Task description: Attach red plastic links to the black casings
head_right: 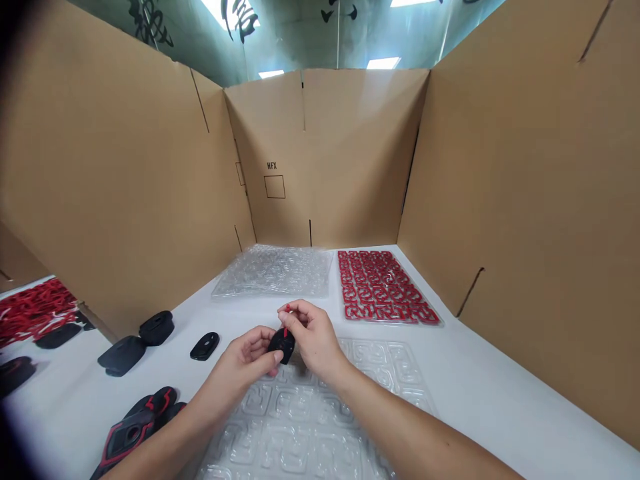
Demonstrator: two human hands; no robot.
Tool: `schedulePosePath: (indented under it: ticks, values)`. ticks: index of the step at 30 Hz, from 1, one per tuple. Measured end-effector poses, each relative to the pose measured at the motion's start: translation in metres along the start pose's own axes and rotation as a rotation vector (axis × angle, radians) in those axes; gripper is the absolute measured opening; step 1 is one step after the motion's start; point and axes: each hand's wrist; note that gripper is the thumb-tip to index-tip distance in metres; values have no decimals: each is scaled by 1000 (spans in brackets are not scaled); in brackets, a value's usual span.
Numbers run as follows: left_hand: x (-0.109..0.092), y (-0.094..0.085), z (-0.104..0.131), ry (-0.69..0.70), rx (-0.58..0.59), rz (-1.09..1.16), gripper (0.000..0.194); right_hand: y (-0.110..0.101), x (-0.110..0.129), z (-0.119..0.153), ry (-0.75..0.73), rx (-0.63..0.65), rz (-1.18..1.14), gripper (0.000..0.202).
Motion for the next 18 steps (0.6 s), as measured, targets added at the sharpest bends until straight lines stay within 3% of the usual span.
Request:
schedulePosePath:
  ticks: [7,10,13,18]
  values:
    - [-1,-5,-2,173,-246,-216,25,3,0,4,16,5,124,28]
    - [1,-6,-1,244,-231,-332,28,5,2,7,16,-12,180,30]
    - [3,-5,0,226,-171,-365,27,8,4,8,57,9,147,33]
    - [4,-5,-2,223,-123,-214,23,8,7,4,92,-7,8,39]
Point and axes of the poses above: each hand's wrist, its own z-axis away from the middle knuckle, its own y-axis out of the palm, x = y × z, and after that the axes turned 9 degrees about -y, right-handed
